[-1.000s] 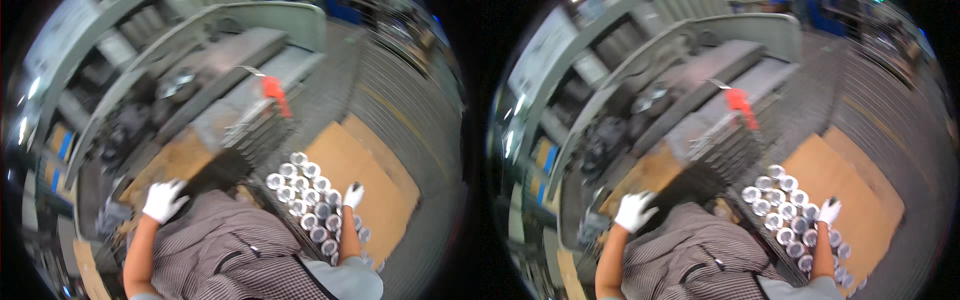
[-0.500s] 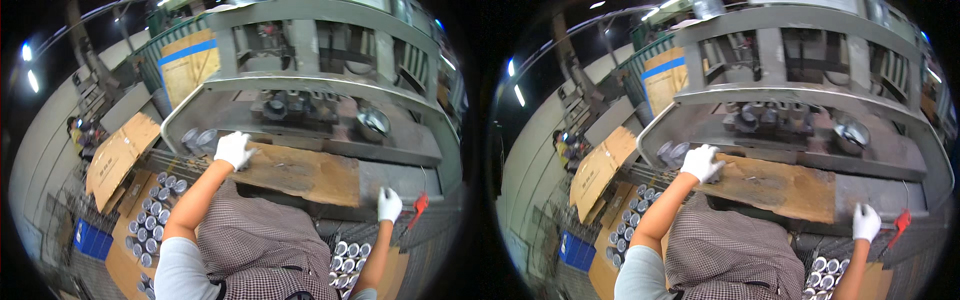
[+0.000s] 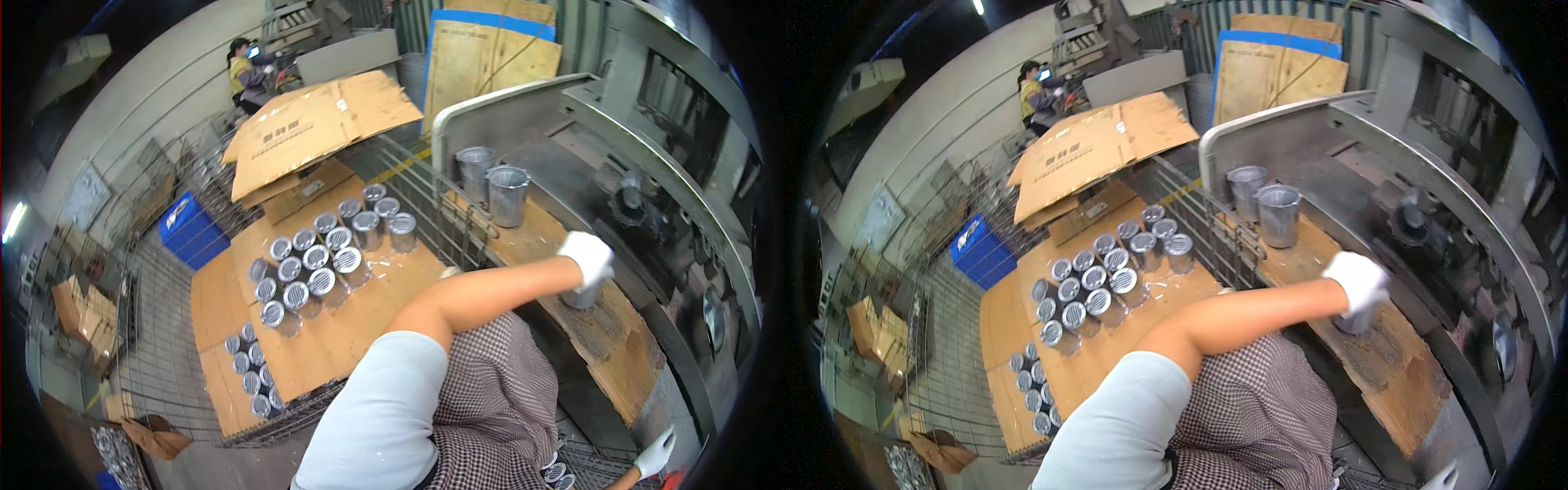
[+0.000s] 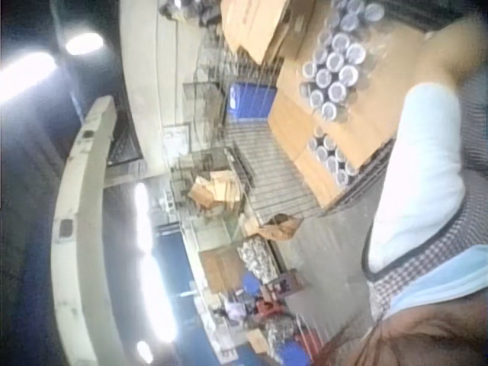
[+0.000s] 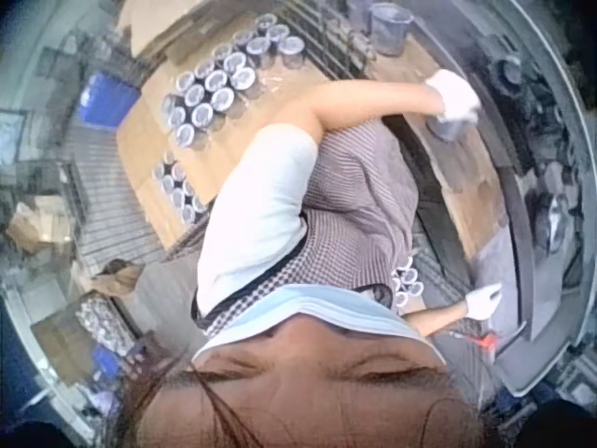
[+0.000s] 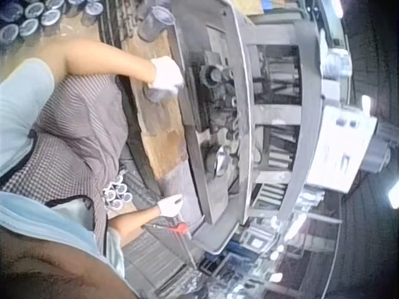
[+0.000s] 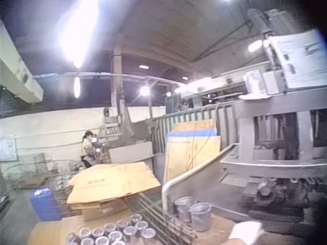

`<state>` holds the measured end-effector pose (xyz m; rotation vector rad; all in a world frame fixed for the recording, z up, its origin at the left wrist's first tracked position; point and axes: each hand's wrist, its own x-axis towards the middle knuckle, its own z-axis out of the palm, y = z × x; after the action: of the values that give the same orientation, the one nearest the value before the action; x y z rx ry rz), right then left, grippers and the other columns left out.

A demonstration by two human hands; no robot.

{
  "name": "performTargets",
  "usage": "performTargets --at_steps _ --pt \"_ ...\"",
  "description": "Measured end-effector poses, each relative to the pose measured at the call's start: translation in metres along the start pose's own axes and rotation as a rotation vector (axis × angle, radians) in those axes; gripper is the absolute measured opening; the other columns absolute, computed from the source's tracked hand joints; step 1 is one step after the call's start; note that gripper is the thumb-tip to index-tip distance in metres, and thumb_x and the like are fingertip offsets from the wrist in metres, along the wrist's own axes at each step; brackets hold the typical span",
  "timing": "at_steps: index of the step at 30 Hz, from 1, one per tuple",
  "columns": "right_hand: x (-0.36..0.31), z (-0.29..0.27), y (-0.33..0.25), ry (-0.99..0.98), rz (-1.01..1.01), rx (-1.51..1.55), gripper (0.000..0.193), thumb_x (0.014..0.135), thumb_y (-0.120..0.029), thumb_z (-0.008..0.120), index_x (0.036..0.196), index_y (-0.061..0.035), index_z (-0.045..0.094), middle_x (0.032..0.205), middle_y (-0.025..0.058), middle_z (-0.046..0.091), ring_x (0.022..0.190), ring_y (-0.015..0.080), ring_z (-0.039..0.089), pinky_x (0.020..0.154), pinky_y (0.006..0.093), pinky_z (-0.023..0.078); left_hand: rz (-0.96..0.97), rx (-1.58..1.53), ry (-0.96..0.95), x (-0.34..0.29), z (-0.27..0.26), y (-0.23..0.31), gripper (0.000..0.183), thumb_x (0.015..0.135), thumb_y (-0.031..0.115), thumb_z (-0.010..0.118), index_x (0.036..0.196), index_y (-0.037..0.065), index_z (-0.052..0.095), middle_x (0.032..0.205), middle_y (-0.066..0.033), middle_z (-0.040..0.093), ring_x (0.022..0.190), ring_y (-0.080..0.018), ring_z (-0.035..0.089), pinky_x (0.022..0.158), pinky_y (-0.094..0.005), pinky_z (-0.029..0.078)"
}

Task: The person cleans debris from circular metal castings using a hand scraper and a pneumatic air blow gun, then places the cleaned castings into a storage bin.

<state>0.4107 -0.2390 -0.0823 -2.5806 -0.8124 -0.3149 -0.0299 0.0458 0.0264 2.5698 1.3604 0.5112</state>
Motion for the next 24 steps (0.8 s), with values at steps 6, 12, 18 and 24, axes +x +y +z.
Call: performTargets --at_steps 6,12,18,24 --pt "-0.030 -0.026 -0.042 0.320 -0.190 -0.075 0.043 0.090 -0.047 0.064 0.096 -0.0065 0.076 0.087 0.0089 0.074 0.076 0.0275 0.071 0.066 0.0362 0.056 0.154 -0.148 0.264 -0.044 -0.043 -0.001 0.055 0.081 0.050 0.064 0.112 0.004 0.066 0.095 -0.0197 0.070 0.090 -0.0343 0.069 0.078 -0.0429 0.054" --pt "-0.026 -0.019 -0.032 0.325 -0.159 -0.132 0.042 0.090 -0.046 0.064 0.098 -0.0064 0.076 0.090 0.0094 0.074 0.078 0.0278 0.071 0.068 0.0360 0.056 -0.589 -0.102 0.588 -0.137 -0.063 -0.163 0.042 0.086 0.044 0.057 0.102 0.008 0.071 0.099 -0.0193 0.069 0.094 -0.0354 0.067 0.082 -0.0431 0.053" --pt "-0.023 -0.017 -0.026 0.364 -0.155 -0.129 0.044 0.090 -0.047 0.064 0.098 -0.0057 0.076 0.090 0.0104 0.074 0.080 0.0285 0.071 0.071 0.0368 0.056 -1.596 0.177 0.117 -0.327 0.015 -0.353 0.040 0.084 0.030 0.061 0.118 0.010 0.067 0.126 -0.0190 0.063 0.115 -0.0325 0.062 0.095 -0.0420 0.051" --pt "-0.018 -0.014 -0.019 0.368 -0.146 -0.108 0.045 0.090 -0.047 0.064 0.099 -0.0050 0.076 0.092 0.0114 0.074 0.082 0.0294 0.070 0.073 0.0373 0.056 -1.356 0.286 0.011 -0.378 0.036 -0.372 0.034 0.078 0.012 0.065 0.112 0.008 0.067 0.119 -0.0228 0.062 0.110 -0.0359 0.063 0.094 -0.0426 0.051"
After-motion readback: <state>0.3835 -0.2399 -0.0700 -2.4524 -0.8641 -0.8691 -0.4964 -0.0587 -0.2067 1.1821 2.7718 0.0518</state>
